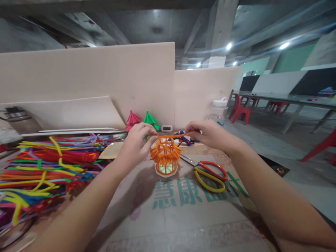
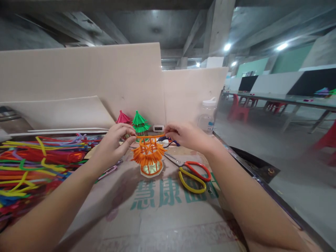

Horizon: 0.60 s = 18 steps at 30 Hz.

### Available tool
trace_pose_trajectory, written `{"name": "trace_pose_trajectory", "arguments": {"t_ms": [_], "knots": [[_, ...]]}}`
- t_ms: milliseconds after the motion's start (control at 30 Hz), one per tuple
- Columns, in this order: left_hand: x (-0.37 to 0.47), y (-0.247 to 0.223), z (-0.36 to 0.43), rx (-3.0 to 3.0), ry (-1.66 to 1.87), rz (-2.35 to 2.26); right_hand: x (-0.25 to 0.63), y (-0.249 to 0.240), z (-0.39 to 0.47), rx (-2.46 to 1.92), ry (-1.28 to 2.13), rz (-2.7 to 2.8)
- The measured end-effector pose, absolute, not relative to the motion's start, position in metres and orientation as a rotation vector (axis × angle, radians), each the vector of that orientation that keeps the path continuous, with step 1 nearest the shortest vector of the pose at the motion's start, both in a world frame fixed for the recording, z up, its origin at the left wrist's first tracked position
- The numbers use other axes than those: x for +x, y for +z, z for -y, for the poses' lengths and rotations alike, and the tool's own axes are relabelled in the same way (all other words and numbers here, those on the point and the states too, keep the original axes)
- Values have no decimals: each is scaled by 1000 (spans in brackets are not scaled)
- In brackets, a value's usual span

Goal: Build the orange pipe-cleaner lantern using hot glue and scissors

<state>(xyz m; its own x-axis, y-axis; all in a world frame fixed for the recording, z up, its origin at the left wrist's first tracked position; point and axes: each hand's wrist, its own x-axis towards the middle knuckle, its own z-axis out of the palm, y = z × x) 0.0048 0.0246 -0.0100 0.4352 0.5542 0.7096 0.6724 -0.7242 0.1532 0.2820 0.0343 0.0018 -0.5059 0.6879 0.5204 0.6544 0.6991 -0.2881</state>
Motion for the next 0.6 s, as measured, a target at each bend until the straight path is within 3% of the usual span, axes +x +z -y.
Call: {"name": "trace_pose_trajectory", "arguments": {"t_ms": [300, 600], "knots": [[24, -23, -13, -2361, -1021, 805, 268, -2, -27, -912, 125, 2398], [32, -32, -10, -2260, -1095, 696, 240, -11, -16, -745, 183, 2245]]}}
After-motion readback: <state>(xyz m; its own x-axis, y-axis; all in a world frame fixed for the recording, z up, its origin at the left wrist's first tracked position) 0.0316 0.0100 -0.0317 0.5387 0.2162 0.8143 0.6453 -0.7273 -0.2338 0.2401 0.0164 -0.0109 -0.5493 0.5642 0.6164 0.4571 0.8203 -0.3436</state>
